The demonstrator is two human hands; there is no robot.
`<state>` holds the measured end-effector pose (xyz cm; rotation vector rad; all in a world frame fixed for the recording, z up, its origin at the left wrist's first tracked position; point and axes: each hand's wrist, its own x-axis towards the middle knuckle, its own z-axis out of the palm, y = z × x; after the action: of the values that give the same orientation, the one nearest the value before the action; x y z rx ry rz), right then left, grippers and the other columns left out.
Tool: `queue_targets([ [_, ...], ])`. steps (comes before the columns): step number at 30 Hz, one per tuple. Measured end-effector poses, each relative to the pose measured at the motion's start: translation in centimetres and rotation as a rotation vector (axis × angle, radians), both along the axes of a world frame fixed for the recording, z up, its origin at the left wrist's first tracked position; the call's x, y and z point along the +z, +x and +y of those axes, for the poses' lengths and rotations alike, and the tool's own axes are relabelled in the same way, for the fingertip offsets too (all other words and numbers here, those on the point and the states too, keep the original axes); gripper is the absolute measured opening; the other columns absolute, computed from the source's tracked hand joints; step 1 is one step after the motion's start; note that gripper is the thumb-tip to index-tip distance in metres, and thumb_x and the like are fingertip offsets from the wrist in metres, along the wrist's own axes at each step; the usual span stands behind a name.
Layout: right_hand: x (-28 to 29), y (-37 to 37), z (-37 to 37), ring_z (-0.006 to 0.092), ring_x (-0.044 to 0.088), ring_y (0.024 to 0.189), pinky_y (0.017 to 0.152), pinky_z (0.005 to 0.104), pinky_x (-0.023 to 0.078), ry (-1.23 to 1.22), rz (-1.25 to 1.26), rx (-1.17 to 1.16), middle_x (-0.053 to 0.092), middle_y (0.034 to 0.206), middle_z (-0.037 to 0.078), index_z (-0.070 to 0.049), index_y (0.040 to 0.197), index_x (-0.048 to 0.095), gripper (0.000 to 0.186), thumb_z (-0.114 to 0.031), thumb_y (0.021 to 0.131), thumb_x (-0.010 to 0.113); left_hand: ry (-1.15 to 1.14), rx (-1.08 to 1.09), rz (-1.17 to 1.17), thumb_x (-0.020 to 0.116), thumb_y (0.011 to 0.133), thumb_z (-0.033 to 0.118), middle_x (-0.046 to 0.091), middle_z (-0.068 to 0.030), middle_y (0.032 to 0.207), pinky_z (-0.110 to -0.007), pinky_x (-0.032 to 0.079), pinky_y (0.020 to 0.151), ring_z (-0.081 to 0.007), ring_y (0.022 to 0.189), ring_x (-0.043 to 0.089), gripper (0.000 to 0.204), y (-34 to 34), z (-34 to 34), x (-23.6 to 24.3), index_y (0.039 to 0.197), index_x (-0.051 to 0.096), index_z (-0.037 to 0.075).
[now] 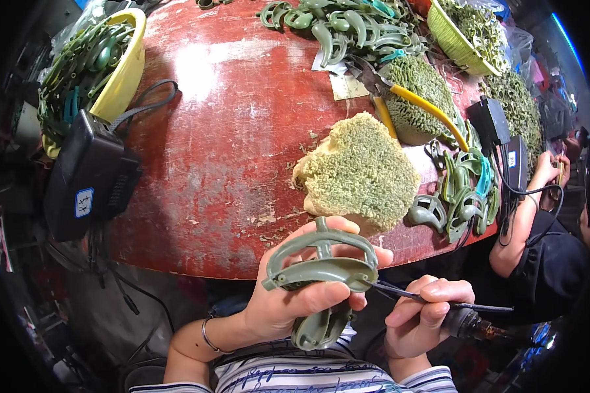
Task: The recorder uses a handheld heat tool to trim or smooth green plastic/foam components at a production workbench.
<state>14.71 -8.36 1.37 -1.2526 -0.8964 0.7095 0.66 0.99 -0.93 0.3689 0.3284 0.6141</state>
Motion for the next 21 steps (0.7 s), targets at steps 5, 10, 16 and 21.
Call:
queue_targets([
  [5,-0.44,-0.07,0.14,0.0105,0.051,0.045,0.044,0.0215,0.041,0.044,-0.088,0.002,0.062,0.060,0.012,-0.003,0.090,0.052,0.023,-0.025,0.086,0.055,-0.071,0.015,-0.029,0.063,0.078,0.012,0.049,-0.0253,0.114,-0.031,0.050,0.072,-0.0205,0.082,0.059,0.056,0.12,-0.30,-0.35,0.124,0.031,0.004],
  [10,-0.54,-0.35,-0.08,0.0114,0.051,0.044,0.044,0.0217,0.041,0.039,-0.119,-0.070,0.061,0.060,0.012,-0.002,0.090,0.051,0.024,-0.025,0.086,0.055,-0.076,-0.001,-0.049,0.062,0.079,0.013,0.049,-0.0250,0.114,-0.032,0.049,0.073,-0.0209,0.081,0.059,0.056,0.12,-0.51,-0.50,0.125,0.030,0.005],
  [16,-0.61,-0.29,-0.06,0.0130,0.053,0.044,0.043,0.0213,0.041,0.036,-0.136,-0.071,0.057,0.058,0.011,-0.002,0.091,0.050,0.025,-0.026,0.086,0.055,-0.084,-0.004,-0.084,0.061,0.080,0.014,0.049,-0.0249,0.115,-0.032,0.048,0.073,-0.0209,0.080,0.059,0.056,0.07,-0.66,-0.64,0.126,0.030,0.007],
  [21,-0.68,-0.50,-0.16,0.0117,0.051,0.043,0.042,0.0213,0.041,0.028,-0.153,-0.091,0.058,0.057,0.011,-0.003,0.092,0.049,0.025,-0.027,0.086,0.054,-0.091,-0.006,-0.071,0.062,0.080,0.014,0.048,-0.0250,0.116,-0.031,0.049,0.072,-0.0205,0.079,0.059,0.056,0.05,-0.65,-0.48,0.125,0.030,0.006],
])
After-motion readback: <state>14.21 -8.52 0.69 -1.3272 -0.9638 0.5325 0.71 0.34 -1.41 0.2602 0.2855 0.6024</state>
